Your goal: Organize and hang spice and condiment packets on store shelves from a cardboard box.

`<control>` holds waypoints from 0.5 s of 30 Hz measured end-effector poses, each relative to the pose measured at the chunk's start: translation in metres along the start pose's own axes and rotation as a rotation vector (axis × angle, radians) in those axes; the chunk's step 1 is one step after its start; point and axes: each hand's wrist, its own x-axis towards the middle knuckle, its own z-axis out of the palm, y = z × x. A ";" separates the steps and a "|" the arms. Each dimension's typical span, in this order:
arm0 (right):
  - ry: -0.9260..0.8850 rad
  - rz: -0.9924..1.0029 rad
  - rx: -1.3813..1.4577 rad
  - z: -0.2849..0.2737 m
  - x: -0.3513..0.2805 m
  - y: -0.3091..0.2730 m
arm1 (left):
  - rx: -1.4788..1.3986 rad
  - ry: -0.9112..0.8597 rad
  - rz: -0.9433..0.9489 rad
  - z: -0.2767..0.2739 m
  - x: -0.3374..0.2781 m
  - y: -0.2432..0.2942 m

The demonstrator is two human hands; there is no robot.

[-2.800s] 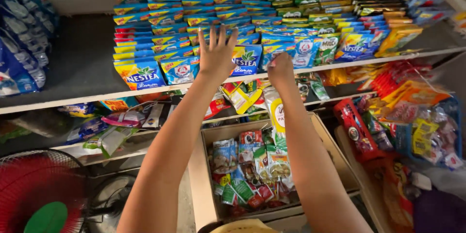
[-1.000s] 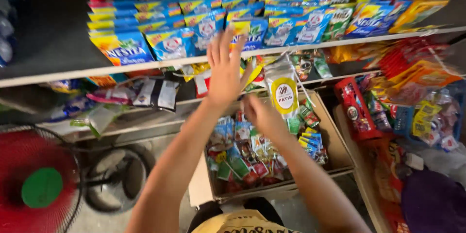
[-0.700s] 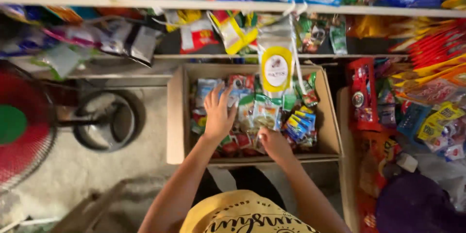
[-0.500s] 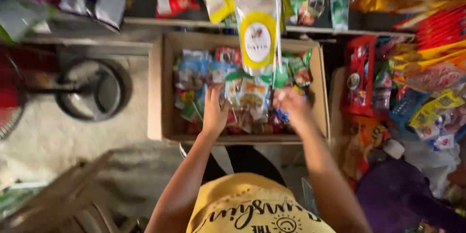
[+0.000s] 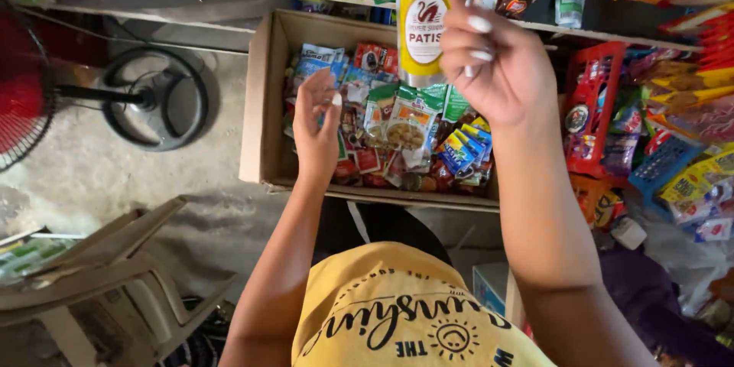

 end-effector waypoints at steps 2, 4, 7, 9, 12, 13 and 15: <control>-0.143 0.128 0.262 0.001 0.007 0.000 | -0.026 -0.037 0.015 -0.007 0.008 0.011; -0.155 0.129 0.366 -0.001 0.008 0.003 | -0.011 -0.081 0.007 -0.021 0.014 0.019; -0.153 0.113 0.449 -0.002 0.010 0.003 | 0.010 -0.135 0.013 -0.041 0.034 0.022; -0.139 0.077 0.436 -0.008 0.009 0.001 | 0.019 -0.165 0.030 -0.050 0.054 0.027; -0.153 0.084 0.365 -0.015 -0.001 -0.006 | 0.047 -0.223 0.096 -0.044 0.087 0.051; -0.181 0.055 0.275 -0.013 -0.009 -0.006 | 0.070 -0.269 0.154 -0.037 0.094 0.063; -0.215 0.007 0.174 -0.007 -0.024 -0.009 | 0.085 -0.326 0.229 -0.013 0.107 0.091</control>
